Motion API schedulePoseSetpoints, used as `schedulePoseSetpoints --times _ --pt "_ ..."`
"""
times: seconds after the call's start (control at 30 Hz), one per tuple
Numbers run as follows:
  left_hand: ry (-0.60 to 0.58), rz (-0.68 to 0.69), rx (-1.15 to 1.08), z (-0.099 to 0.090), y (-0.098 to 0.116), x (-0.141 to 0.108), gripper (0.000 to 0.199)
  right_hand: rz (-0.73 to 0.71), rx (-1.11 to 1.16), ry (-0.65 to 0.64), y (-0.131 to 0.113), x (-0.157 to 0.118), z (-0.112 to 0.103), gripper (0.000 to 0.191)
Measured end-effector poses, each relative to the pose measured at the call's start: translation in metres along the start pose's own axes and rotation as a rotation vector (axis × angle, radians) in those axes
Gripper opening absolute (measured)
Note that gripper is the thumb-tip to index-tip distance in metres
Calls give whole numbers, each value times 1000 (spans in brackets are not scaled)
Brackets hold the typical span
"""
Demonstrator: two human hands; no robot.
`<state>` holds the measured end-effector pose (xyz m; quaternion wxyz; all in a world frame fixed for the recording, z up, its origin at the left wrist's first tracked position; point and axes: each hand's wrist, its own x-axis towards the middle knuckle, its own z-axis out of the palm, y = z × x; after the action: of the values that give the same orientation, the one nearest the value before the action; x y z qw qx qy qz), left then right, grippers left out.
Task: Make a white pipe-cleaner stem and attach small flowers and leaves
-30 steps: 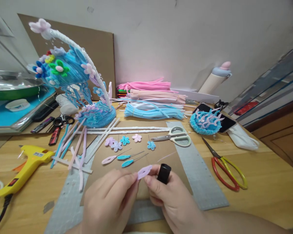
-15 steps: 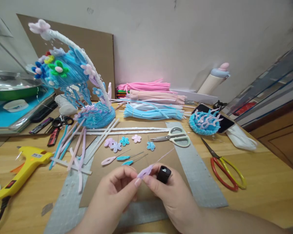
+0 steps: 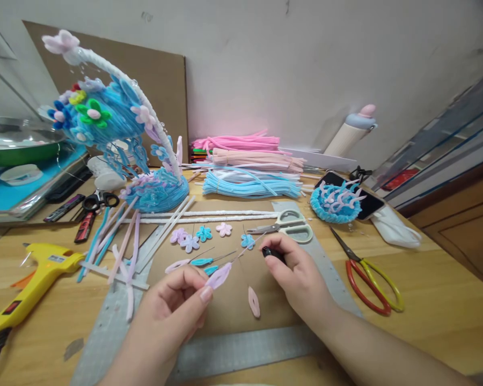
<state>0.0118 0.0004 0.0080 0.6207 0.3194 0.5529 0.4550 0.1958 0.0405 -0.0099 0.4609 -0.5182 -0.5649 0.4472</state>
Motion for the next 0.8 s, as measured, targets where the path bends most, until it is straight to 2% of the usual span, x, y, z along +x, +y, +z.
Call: schedulePoseSetpoints --times 0.13,0.37,0.53,0.8 --pt "-6 -9 -10 3 1 -2 28 -30 -4 92 1 1 0 11" --pt "-18 0 -15 3 1 -1 27 -81 16 167 7 2 -1 11" --pt "-25 18 -7 4 1 -2 27 -124 49 144 6 4 -1 8" --pt "-44 25 -16 4 1 -2 25 -87 29 100 13 -1 3 11"
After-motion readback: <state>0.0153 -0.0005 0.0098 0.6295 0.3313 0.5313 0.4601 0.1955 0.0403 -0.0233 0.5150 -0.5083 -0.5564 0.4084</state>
